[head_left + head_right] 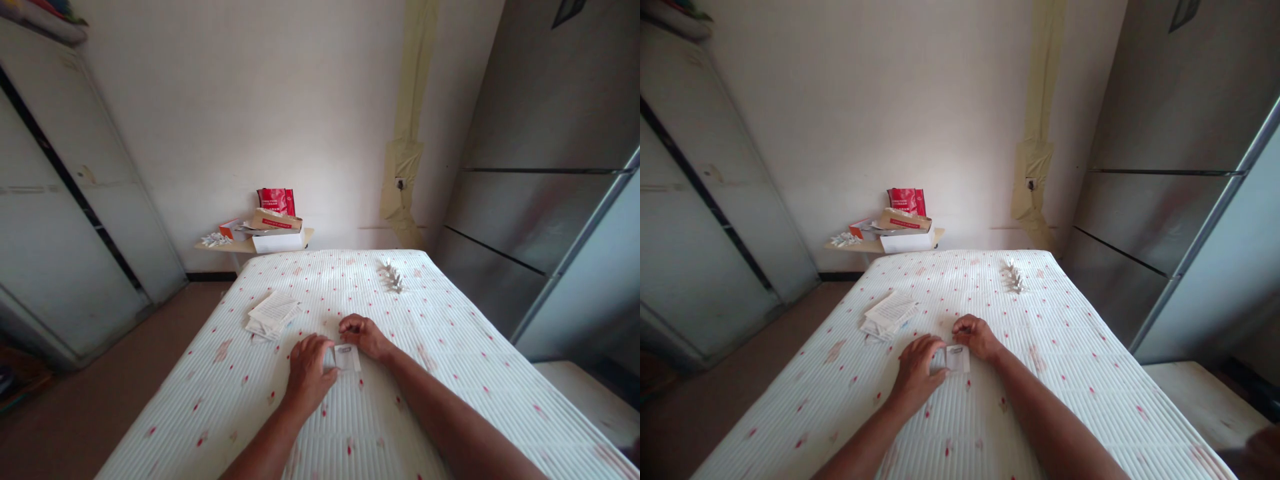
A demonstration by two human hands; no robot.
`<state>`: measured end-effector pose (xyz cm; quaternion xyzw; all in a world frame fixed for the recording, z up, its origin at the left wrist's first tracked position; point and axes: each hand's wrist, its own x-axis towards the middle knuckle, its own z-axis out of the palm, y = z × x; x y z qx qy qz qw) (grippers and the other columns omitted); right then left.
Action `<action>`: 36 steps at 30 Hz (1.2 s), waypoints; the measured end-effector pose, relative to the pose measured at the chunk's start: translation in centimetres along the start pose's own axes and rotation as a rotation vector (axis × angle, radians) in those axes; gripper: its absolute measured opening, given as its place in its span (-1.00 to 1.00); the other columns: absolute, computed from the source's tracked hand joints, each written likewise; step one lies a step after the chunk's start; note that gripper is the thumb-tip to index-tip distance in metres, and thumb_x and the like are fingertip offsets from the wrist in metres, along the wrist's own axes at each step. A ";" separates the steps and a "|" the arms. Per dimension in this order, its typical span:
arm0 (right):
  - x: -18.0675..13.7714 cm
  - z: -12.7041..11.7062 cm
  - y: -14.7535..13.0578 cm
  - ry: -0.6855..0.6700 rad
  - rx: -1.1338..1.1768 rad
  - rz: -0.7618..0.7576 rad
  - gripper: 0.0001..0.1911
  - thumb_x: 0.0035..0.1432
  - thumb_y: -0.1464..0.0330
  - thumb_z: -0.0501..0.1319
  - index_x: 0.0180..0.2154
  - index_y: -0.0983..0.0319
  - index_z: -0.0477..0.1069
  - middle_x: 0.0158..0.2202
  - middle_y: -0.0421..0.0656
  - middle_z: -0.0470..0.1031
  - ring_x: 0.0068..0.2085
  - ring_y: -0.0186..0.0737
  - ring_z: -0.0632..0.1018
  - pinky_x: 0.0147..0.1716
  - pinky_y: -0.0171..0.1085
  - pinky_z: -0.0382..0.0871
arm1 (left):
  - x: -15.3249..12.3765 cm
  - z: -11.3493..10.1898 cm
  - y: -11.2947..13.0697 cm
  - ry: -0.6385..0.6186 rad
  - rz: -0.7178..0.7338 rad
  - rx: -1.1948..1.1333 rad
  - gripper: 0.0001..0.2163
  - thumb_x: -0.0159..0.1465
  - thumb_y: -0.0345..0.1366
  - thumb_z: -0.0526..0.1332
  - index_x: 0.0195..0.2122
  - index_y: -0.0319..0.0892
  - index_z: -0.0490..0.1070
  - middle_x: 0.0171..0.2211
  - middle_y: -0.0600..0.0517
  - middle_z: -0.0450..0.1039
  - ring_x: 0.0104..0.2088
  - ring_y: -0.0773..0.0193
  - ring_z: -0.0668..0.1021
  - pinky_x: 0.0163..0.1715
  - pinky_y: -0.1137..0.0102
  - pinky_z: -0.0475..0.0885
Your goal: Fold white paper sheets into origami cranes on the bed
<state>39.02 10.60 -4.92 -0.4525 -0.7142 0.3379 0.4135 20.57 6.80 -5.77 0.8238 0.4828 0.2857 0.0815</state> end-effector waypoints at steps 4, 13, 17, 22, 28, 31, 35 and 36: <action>-2.4 -1.6 0.5 -0.055 0.148 0.001 -0.81 -0.08 0.43 0.22 -0.33 0.20 0.48 -0.11 -0.11 0.40 -0.11 -0.19 0.44 -0.12 -0.20 0.29 | -0.1 -0.2 0.3 -0.009 0.116 -0.047 -0.65 0.00 -0.48 0.16 -0.17 -0.03 0.40 -0.13 0.02 0.40 -0.02 0.14 0.34 0.03 0.14 0.17; -5.6 -1.9 -0.3 -0.106 -0.116 -0.028 -0.58 -0.20 0.59 0.22 -0.22 0.16 0.50 0.07 -0.06 0.27 0.05 -0.09 0.35 0.03 -0.10 0.24 | -0.2 -0.5 0.8 -0.024 0.211 -0.012 -0.70 0.00 -0.35 0.25 -0.18 -0.05 0.45 -0.10 0.00 0.41 -0.02 0.08 0.34 0.00 0.10 0.21; -5.5 -1.9 -0.3 -0.115 -0.167 -0.051 -0.59 -0.19 0.58 0.23 -0.22 0.16 0.50 0.05 -0.06 0.29 0.04 -0.11 0.36 0.02 -0.11 0.26 | -0.1 -0.5 1.0 -0.055 0.211 -0.041 -0.73 0.04 -0.37 0.23 -0.20 -0.07 0.44 -0.17 0.01 0.45 -0.12 0.16 0.41 -0.07 0.17 0.27; -5.5 -1.9 -0.6 -0.123 -0.181 -0.050 -0.61 -0.18 0.57 0.24 -0.23 0.17 0.50 0.04 -0.05 0.32 0.03 -0.11 0.38 0.01 -0.12 0.26 | 0.0 -0.6 1.0 -0.052 0.237 -0.055 -0.77 0.07 -0.37 0.19 -0.22 -0.08 0.45 -0.21 0.02 0.46 -0.15 0.18 0.43 -0.10 0.20 0.30; -5.6 -1.9 -0.8 -0.109 -0.202 -0.086 -0.63 -0.16 0.58 0.19 -0.24 0.18 0.49 -0.01 -0.08 0.37 -0.01 -0.14 0.41 -0.01 -0.14 0.29 | 0.0 -0.9 1.1 -0.064 0.236 -0.054 -0.82 0.11 -0.40 0.14 -0.28 -0.08 0.46 -0.24 0.04 0.47 -0.16 0.22 0.43 -0.10 0.22 0.28; -5.5 -1.7 -0.8 -0.089 -0.266 -0.128 -0.63 -0.14 0.56 0.20 -0.22 0.18 0.48 -0.01 -0.07 0.37 -0.02 -0.13 0.41 -0.02 -0.13 0.29 | -0.1 -0.7 1.0 -0.074 0.224 -0.049 -0.80 0.07 -0.40 0.18 -0.27 -0.07 0.46 -0.20 0.05 0.47 -0.13 0.21 0.43 -0.08 0.23 0.27; -5.4 -1.2 -0.8 -0.096 -0.418 -0.240 -0.77 -0.06 0.50 0.23 -0.29 0.19 0.48 -0.12 -0.08 0.43 -0.08 -0.14 0.43 -0.08 -0.14 0.30 | -0.1 -0.5 0.8 -0.053 0.105 0.021 -0.70 0.01 -0.36 0.23 -0.18 -0.06 0.43 -0.12 0.03 0.44 -0.07 0.18 0.41 -0.02 0.21 0.23; -5.3 -1.1 -0.8 -0.100 -0.443 -0.263 -0.82 -0.05 0.50 0.23 -0.33 0.19 0.48 -0.15 -0.09 0.44 -0.10 -0.15 0.43 -0.10 -0.15 0.30 | -0.1 -0.4 0.7 -0.051 0.056 0.053 -0.68 0.01 -0.33 0.23 -0.16 -0.07 0.42 -0.10 0.02 0.43 -0.06 0.16 0.40 -0.02 0.20 0.22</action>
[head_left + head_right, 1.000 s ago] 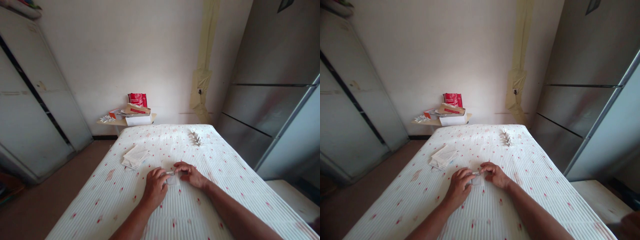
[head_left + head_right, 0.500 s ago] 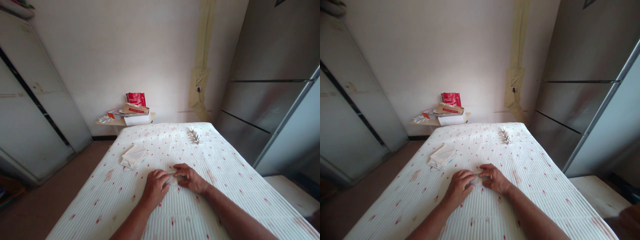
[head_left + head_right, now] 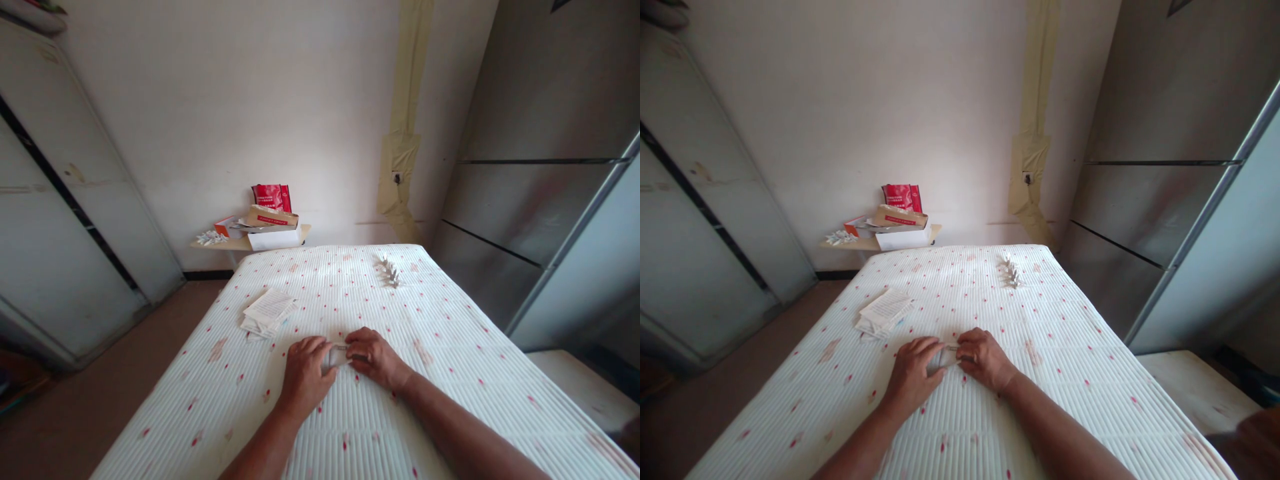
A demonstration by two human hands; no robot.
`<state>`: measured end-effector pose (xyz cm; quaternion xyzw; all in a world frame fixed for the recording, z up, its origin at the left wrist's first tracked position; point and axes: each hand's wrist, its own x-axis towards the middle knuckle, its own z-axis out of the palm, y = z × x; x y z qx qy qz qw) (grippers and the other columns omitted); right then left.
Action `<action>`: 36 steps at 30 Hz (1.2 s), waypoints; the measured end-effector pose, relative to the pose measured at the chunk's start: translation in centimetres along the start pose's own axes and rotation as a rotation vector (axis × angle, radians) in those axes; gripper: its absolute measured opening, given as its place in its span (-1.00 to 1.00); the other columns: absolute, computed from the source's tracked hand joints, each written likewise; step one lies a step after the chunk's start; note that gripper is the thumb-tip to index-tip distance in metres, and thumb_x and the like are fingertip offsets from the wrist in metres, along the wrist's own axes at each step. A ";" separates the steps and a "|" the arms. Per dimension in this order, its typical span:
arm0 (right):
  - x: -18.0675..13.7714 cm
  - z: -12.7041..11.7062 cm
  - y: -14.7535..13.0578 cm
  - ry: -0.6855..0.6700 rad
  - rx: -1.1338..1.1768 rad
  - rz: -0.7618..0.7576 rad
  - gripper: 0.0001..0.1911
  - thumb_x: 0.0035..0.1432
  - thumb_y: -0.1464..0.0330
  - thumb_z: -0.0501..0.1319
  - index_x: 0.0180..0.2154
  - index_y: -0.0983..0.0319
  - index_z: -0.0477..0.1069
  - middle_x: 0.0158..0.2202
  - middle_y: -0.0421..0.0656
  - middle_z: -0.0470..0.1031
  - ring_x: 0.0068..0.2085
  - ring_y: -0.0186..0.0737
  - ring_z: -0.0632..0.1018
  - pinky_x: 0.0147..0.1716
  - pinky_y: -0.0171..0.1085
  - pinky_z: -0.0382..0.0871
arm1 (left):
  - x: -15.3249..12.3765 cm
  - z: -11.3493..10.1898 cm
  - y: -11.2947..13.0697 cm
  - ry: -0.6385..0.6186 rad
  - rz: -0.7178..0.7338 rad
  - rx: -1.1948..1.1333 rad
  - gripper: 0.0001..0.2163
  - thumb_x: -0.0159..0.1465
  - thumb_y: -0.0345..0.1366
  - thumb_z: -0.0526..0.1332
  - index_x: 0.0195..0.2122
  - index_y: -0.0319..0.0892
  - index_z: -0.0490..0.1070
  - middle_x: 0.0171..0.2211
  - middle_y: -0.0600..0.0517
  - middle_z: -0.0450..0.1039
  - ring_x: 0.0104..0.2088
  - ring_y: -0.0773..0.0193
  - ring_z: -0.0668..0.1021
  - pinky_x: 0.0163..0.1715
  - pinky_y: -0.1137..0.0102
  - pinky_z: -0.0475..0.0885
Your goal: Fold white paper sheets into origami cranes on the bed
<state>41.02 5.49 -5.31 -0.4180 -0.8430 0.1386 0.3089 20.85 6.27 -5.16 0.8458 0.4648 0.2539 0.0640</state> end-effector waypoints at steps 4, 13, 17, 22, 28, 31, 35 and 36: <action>0.1 0.2 0.0 0.010 -0.035 -0.033 -0.90 -0.01 0.47 0.23 -0.38 0.19 0.46 -0.15 -0.10 0.43 -0.11 -0.17 0.43 -0.12 -0.19 0.29 | -0.2 0.0 0.0 -0.048 -0.089 0.099 -0.64 0.03 -0.19 0.22 -0.11 -0.06 0.38 -0.02 -0.01 0.36 0.01 0.12 0.34 0.02 0.18 0.17; 0.0 0.1 -0.2 0.002 -0.031 -0.031 -0.92 0.02 0.45 0.21 -0.38 0.19 0.46 -0.15 -0.11 0.43 -0.10 -0.18 0.43 -0.11 -0.19 0.27 | -0.2 0.5 -0.5 -0.110 -0.084 0.114 -0.58 0.06 -0.13 0.18 -0.01 0.02 0.31 0.10 -0.07 0.22 0.12 -0.01 0.22 0.06 0.04 0.04; 0.1 -0.1 -0.5 0.000 -0.035 -0.027 -0.92 0.01 0.45 0.21 -0.38 0.20 0.45 -0.14 -0.09 0.43 -0.09 -0.15 0.42 -0.11 -0.17 0.26 | -0.2 0.5 -0.7 -0.079 -0.069 0.056 -0.57 0.03 -0.15 0.21 -0.03 0.01 0.32 0.09 -0.07 0.24 0.10 -0.03 0.24 0.06 0.01 0.04; 0.1 -0.1 -0.7 -0.002 -0.061 -0.030 -0.90 0.00 0.46 0.20 -0.38 0.20 0.46 -0.11 -0.08 0.41 -0.07 -0.13 0.39 -0.10 -0.15 0.25 | -0.2 0.5 -0.6 -0.044 -0.079 0.015 -0.55 -0.01 -0.21 0.24 -0.04 -0.02 0.31 0.05 -0.04 0.27 0.10 0.01 0.25 0.08 0.03 0.04; 0.0 0.0 -0.5 -0.007 -0.071 -0.020 -0.88 -0.03 0.47 0.22 -0.36 0.20 0.45 -0.10 -0.10 0.40 -0.06 -0.13 0.38 -0.08 -0.14 0.23 | 0.0 0.8 -0.7 0.047 0.002 -0.094 -0.55 -0.06 -0.39 0.24 -0.08 -0.03 0.33 0.00 0.00 0.34 0.07 0.07 0.28 0.06 0.09 0.13; 0.0 0.1 -0.4 -0.012 -0.079 -0.021 -0.89 -0.02 0.47 0.22 -0.37 0.20 0.45 -0.09 -0.10 0.40 -0.07 -0.13 0.38 -0.08 -0.14 0.23 | 0.1 0.8 -0.5 0.080 0.068 -0.162 -0.58 -0.06 -0.49 0.19 -0.13 -0.07 0.36 -0.10 0.00 0.42 -0.02 0.12 0.37 0.00 0.15 0.22; 0.0 0.0 -0.5 -0.013 -0.083 -0.018 -0.88 -0.01 0.47 0.19 -0.37 0.19 0.45 -0.09 -0.10 0.40 -0.07 -0.13 0.38 -0.09 -0.14 0.24 | 0.0 0.8 -0.4 0.088 0.046 -0.204 -0.59 -0.02 -0.54 0.12 -0.13 -0.09 0.37 -0.27 0.02 0.49 -0.22 0.20 0.48 -0.13 0.23 0.32; 0.0 0.0 -0.6 -0.012 -0.082 -0.017 -0.87 -0.02 0.48 0.20 -0.37 0.19 0.45 -0.09 -0.10 0.40 -0.07 -0.13 0.38 -0.09 -0.15 0.24 | 0.0 0.8 -0.3 0.086 0.038 -0.207 -0.59 -0.02 -0.54 0.12 -0.13 -0.10 0.37 -0.30 0.03 0.49 -0.24 0.22 0.49 -0.14 0.24 0.32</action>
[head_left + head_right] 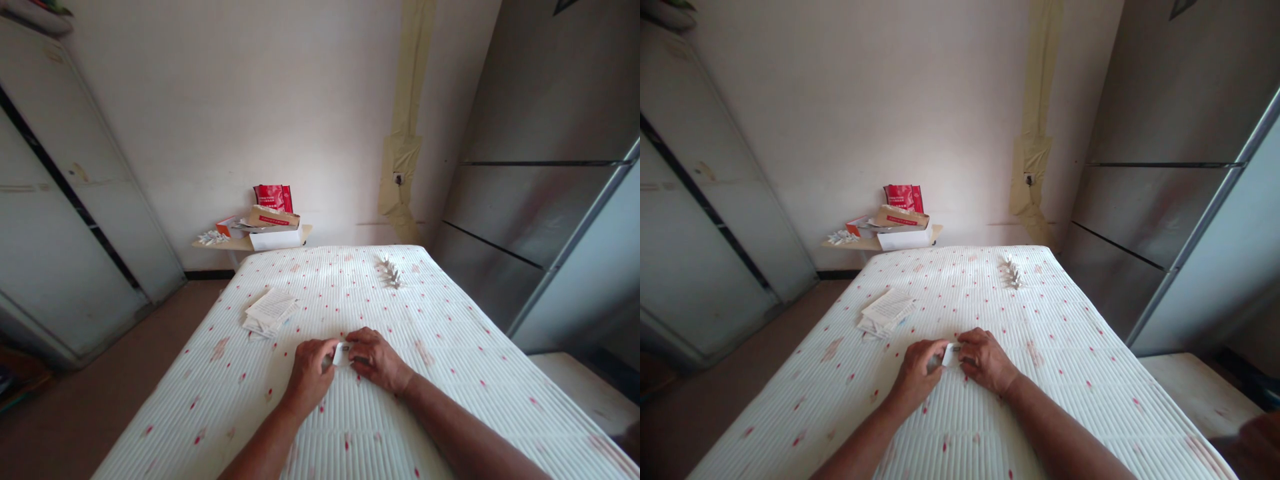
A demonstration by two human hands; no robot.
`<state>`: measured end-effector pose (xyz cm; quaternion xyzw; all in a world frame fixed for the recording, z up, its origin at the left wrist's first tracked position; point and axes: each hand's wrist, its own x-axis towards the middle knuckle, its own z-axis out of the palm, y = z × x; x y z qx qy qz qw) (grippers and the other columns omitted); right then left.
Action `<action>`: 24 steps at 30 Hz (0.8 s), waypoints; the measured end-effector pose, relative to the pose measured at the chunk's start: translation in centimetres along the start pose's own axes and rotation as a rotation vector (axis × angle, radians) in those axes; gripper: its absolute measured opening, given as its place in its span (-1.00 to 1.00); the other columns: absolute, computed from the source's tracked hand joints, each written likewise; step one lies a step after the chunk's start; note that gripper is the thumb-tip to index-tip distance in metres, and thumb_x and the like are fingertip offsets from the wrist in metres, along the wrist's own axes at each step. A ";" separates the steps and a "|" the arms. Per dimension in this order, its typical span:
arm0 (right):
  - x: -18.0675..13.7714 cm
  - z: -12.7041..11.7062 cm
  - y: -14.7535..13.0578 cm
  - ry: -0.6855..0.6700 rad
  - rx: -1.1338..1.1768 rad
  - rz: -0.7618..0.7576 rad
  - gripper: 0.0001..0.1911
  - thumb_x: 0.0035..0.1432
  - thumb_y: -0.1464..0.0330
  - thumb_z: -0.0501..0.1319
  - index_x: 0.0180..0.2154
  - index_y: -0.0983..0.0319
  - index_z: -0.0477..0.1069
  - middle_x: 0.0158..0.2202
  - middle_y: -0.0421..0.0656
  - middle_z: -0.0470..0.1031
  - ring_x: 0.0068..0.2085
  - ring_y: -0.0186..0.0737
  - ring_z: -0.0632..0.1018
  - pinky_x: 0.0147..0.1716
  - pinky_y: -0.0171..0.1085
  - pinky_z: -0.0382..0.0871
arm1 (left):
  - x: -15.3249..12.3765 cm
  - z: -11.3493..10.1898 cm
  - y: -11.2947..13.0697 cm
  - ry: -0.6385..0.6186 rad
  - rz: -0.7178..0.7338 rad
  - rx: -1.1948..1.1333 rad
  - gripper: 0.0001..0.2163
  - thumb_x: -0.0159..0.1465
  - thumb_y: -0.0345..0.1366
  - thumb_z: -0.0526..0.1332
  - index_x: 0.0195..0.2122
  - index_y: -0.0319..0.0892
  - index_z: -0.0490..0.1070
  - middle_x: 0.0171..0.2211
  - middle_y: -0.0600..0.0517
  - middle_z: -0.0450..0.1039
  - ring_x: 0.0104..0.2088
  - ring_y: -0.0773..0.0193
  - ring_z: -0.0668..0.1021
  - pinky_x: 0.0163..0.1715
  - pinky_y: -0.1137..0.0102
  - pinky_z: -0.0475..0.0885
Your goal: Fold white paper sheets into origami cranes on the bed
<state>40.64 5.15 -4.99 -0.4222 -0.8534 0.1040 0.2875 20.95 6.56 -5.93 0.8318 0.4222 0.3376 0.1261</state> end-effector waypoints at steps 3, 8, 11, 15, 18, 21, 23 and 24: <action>0.0 -0.2 -0.1 0.000 0.002 -0.003 -0.87 -0.03 0.49 0.21 -0.37 0.19 0.45 -0.08 -0.11 0.39 -0.07 -0.13 0.38 -0.09 -0.15 0.23 | -0.1 0.0 0.0 -0.005 -0.008 0.001 -0.54 -0.03 -0.54 0.13 -0.07 -0.09 0.34 -0.32 0.04 0.49 -0.25 0.22 0.49 -0.14 0.24 0.33; 0.1 -0.3 -0.1 -0.004 0.011 -0.034 -0.91 0.01 0.46 0.20 -0.38 0.19 0.46 -0.09 -0.10 0.41 -0.07 -0.13 0.38 -0.08 -0.14 0.23 | -0.1 -0.1 0.2 -0.012 -0.002 0.006 -0.48 -0.05 -0.53 0.14 -0.02 -0.07 0.29 -0.30 0.05 0.48 -0.25 0.23 0.49 -0.15 0.27 0.34; 0.1 -0.2 -0.3 -0.006 0.024 -0.036 -0.92 0.04 0.43 0.20 -0.38 0.19 0.46 -0.15 -0.11 0.43 -0.11 -0.15 0.40 -0.10 -0.15 0.24 | -0.1 -0.1 0.1 -0.010 -0.001 0.010 -0.56 -0.05 -0.55 0.12 -0.12 -0.09 0.35 -0.29 0.04 0.48 -0.23 0.22 0.48 -0.14 0.27 0.33; 0.2 -0.1 -0.7 0.008 0.038 0.011 -0.93 0.03 0.41 0.21 -0.41 0.17 0.48 -0.17 -0.12 0.43 -0.11 -0.15 0.40 -0.13 -0.17 0.25 | 0.2 -0.2 -0.5 -0.020 0.031 -0.005 -0.74 -0.05 -0.57 0.10 -0.40 -0.13 0.43 -0.38 0.06 0.49 -0.28 0.25 0.48 -0.18 0.29 0.33; 0.2 0.1 -0.7 0.024 0.095 0.063 -0.93 0.01 0.41 0.23 -0.42 0.16 0.49 -0.15 -0.12 0.43 -0.10 -0.15 0.41 -0.13 -0.18 0.27 | 0.4 -0.1 -0.9 -0.039 0.054 -0.031 -0.78 -0.05 -0.58 0.10 -0.51 -0.13 0.44 -0.44 0.07 0.48 -0.33 0.28 0.48 -0.23 0.33 0.34; 0.2 0.4 -0.4 0.049 0.192 0.129 -0.90 0.02 0.43 0.22 -0.40 0.16 0.51 -0.13 -0.12 0.42 -0.11 -0.18 0.43 -0.12 -0.21 0.29 | 0.3 -0.1 -1.1 -0.036 0.055 -0.034 -0.78 -0.04 -0.57 0.11 -0.52 -0.13 0.46 -0.42 0.06 0.49 -0.32 0.28 0.49 -0.23 0.33 0.34; 0.3 0.5 -0.2 0.055 0.229 0.166 -0.89 0.02 0.43 0.21 -0.41 0.16 0.52 -0.13 -0.12 0.42 -0.12 -0.19 0.44 -0.12 -0.21 0.31 | 0.0 -0.1 -1.1 -0.032 0.067 -0.033 -0.77 -0.03 -0.57 0.12 -0.51 -0.12 0.48 -0.40 0.06 0.50 -0.31 0.28 0.49 -0.21 0.33 0.35; 0.4 0.6 -0.1 0.053 0.236 0.177 -0.89 0.02 0.43 0.21 -0.42 0.16 0.52 -0.14 -0.12 0.42 -0.12 -0.19 0.44 -0.12 -0.21 0.31 | -0.1 -0.2 -1.2 -0.032 0.080 -0.035 -0.77 -0.02 -0.56 0.12 -0.49 -0.11 0.49 -0.39 0.06 0.51 -0.30 0.28 0.49 -0.20 0.33 0.35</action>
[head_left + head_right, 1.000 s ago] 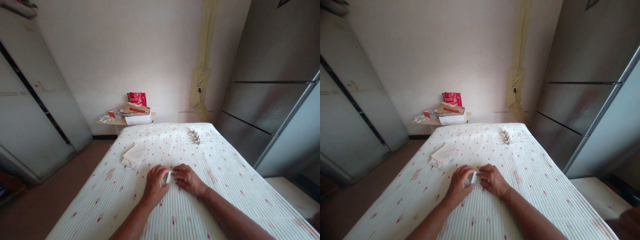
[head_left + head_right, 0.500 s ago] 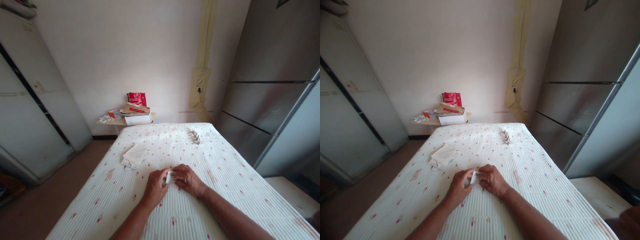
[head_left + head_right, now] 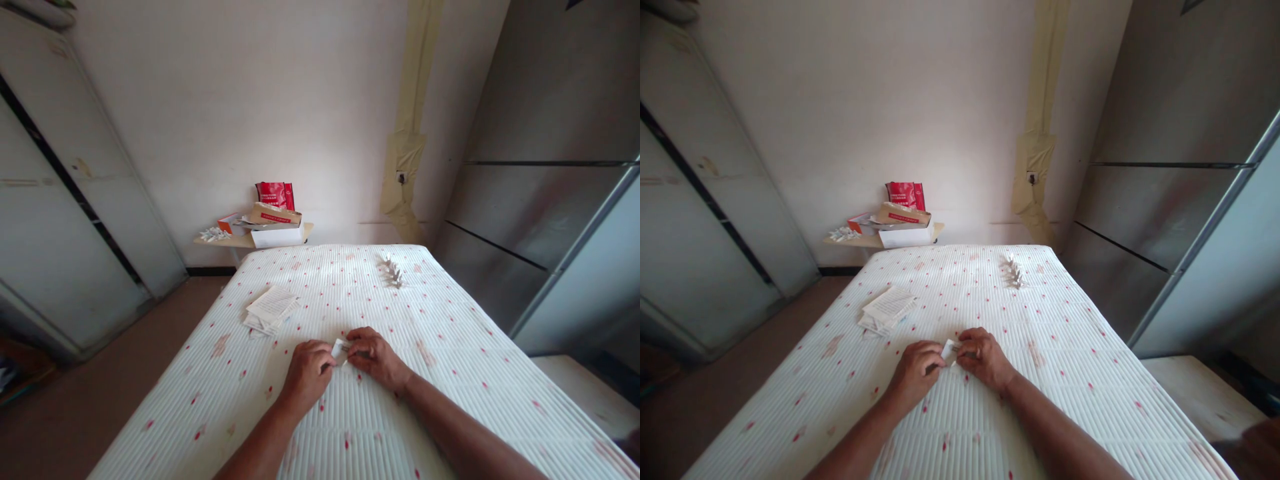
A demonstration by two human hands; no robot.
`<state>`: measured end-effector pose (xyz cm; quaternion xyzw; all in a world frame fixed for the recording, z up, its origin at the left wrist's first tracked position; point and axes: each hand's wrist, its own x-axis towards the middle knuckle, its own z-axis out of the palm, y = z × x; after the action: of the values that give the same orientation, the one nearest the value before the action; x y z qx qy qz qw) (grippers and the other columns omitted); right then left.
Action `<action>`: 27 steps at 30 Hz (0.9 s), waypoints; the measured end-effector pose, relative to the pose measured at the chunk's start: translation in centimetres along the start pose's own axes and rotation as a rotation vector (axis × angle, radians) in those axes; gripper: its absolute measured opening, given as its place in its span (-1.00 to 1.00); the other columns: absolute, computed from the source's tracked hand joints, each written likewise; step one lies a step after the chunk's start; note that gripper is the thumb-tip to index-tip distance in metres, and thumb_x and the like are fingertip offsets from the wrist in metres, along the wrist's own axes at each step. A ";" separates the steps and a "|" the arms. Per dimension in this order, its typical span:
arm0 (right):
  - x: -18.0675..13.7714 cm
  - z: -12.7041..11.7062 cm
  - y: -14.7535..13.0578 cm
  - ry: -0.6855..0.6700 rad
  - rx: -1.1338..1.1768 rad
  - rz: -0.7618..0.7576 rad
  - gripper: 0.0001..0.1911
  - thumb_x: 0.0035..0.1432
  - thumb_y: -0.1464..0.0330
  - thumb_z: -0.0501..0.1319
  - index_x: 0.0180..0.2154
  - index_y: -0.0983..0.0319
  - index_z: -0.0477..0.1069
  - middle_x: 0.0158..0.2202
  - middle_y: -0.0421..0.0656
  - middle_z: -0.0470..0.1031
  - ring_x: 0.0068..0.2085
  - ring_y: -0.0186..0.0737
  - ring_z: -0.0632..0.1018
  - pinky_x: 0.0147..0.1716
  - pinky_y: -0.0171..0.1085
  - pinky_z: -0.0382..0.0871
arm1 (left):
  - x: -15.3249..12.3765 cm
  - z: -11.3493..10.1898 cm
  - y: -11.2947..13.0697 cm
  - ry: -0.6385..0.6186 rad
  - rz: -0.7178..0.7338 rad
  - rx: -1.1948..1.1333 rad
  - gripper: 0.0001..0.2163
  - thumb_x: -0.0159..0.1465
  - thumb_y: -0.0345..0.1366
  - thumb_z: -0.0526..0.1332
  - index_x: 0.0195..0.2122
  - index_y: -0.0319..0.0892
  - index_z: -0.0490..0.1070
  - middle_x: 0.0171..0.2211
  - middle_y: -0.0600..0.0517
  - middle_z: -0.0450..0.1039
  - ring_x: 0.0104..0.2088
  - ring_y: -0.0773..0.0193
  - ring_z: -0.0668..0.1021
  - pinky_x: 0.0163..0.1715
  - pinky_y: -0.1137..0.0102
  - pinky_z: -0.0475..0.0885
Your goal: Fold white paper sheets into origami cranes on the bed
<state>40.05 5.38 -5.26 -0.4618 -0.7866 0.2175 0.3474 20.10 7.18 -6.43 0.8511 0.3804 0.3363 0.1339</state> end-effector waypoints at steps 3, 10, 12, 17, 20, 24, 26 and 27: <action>0.1 0.0 -0.2 -0.012 -0.008 0.007 -0.89 0.01 0.43 0.21 -0.43 0.14 0.52 -0.11 -0.12 0.42 -0.08 -0.16 0.43 -0.11 -0.18 0.30 | -0.3 -0.2 0.0 -0.008 0.033 -0.009 -0.77 0.00 -0.54 0.13 -0.46 -0.08 0.51 -0.36 0.07 0.52 -0.27 0.28 0.50 -0.16 0.32 0.35; 0.1 -0.2 -0.8 -0.027 -0.081 -0.013 -0.91 -0.02 0.44 0.23 -0.44 0.16 0.50 -0.06 -0.12 0.41 -0.04 -0.12 0.39 -0.09 -0.14 0.25 | -0.3 -0.2 0.1 -0.005 -0.027 -0.017 -0.76 -0.01 -0.54 0.13 -0.44 -0.08 0.52 -0.35 0.08 0.54 -0.25 0.28 0.52 -0.13 0.31 0.35; 0.2 0.0 -0.9 -0.025 -0.110 0.006 -0.90 -0.02 0.45 0.21 -0.45 0.17 0.49 -0.06 -0.13 0.41 -0.04 -0.12 0.39 -0.08 -0.14 0.23 | -0.2 -0.2 0.1 -0.008 -0.036 -0.029 -0.77 -0.01 -0.53 0.14 -0.44 -0.09 0.52 -0.35 0.08 0.54 -0.25 0.28 0.52 -0.13 0.32 0.35; 0.8 0.7 -0.9 -0.002 -0.170 0.096 -0.87 -0.01 0.48 0.16 -0.52 0.20 0.44 -0.12 -0.13 0.45 -0.10 -0.15 0.42 -0.13 -0.18 0.23 | -0.1 -0.3 0.3 -0.015 -0.043 -0.036 -0.80 -0.01 -0.53 0.15 -0.50 -0.11 0.50 -0.39 0.09 0.53 -0.29 0.30 0.52 -0.18 0.36 0.36; 1.1 0.9 -1.0 0.000 -0.184 0.133 -0.86 -0.02 0.48 0.15 -0.54 0.21 0.43 -0.14 -0.14 0.46 -0.11 -0.17 0.42 -0.16 -0.20 0.23 | -0.2 -0.4 0.4 -0.003 -0.030 -0.031 -0.81 -0.01 -0.55 0.14 -0.53 -0.13 0.48 -0.41 0.09 0.53 -0.31 0.31 0.52 -0.19 0.39 0.35; 1.4 0.6 -1.2 -0.021 -0.177 0.164 -0.86 -0.01 0.47 0.15 -0.55 0.22 0.43 -0.14 -0.15 0.46 -0.11 -0.19 0.42 -0.16 -0.23 0.21 | -0.2 -0.3 0.2 0.004 0.000 -0.035 -0.81 -0.03 -0.57 0.14 -0.58 -0.14 0.45 -0.41 0.10 0.52 -0.31 0.32 0.52 -0.20 0.41 0.33; 1.5 0.6 -1.3 -0.025 -0.176 0.167 -0.87 -0.02 0.47 0.16 -0.55 0.22 0.43 -0.14 -0.16 0.46 -0.11 -0.20 0.42 -0.16 -0.24 0.20 | -0.2 -0.2 0.0 -0.004 0.010 -0.038 -0.81 -0.04 -0.58 0.14 -0.58 -0.15 0.44 -0.41 0.09 0.52 -0.31 0.32 0.52 -0.21 0.42 0.33; 1.5 0.5 -1.3 -0.026 -0.176 0.165 -0.87 -0.02 0.47 0.16 -0.54 0.22 0.43 -0.14 -0.16 0.45 -0.11 -0.20 0.42 -0.15 -0.24 0.20 | -0.2 -0.2 -0.1 -0.010 0.013 -0.040 -0.81 -0.04 -0.58 0.14 -0.58 -0.15 0.44 -0.40 0.09 0.52 -0.31 0.32 0.52 -0.22 0.43 0.33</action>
<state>38.42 6.10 -4.26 -0.5509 -0.7663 0.1814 0.2762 19.79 7.13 -6.45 0.8525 0.3673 0.3403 0.1504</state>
